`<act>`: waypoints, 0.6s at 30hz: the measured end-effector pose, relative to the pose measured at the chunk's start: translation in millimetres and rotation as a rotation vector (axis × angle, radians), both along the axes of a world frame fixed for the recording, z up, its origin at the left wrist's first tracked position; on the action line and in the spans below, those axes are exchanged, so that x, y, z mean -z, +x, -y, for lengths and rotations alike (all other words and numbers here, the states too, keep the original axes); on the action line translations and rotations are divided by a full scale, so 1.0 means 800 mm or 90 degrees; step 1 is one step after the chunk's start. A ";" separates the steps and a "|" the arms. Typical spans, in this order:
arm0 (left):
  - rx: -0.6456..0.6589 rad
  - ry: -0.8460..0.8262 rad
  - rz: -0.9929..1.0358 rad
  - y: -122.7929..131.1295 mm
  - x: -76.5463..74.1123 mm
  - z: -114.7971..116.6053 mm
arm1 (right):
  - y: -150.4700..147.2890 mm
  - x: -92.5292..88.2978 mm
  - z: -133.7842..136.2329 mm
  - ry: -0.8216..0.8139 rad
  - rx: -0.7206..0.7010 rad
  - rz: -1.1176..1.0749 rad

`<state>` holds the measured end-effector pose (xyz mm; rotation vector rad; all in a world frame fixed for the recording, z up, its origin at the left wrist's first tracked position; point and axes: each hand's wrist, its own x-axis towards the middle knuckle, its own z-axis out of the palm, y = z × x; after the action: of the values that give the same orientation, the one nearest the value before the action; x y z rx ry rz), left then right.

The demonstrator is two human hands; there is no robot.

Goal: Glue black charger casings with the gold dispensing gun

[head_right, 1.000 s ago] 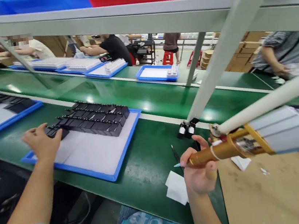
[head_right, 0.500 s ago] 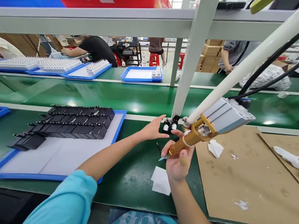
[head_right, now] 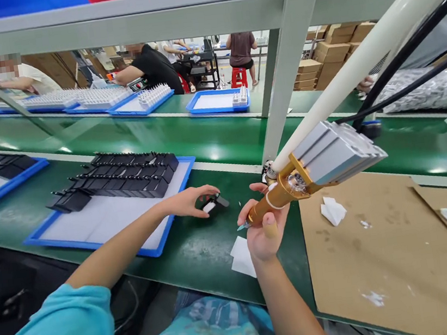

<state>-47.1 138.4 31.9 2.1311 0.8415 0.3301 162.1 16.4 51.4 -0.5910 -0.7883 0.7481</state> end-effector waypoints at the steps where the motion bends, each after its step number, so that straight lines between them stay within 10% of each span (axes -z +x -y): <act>1: 0.002 -0.006 -0.014 -0.010 0.000 0.007 | 0.000 0.000 0.000 -0.001 0.001 0.001; 11: -0.109 0.236 -0.038 0.027 0.036 0.067 | 0.001 0.001 0.000 0.008 0.002 -0.001; 18: -0.178 0.117 0.065 -0.002 0.023 0.064 | 0.001 -0.001 0.001 0.019 -0.010 -0.002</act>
<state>-48.7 87.4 13.7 2.1427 1.0862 0.6780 163.1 15.7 52.3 -0.5575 -0.8009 0.7510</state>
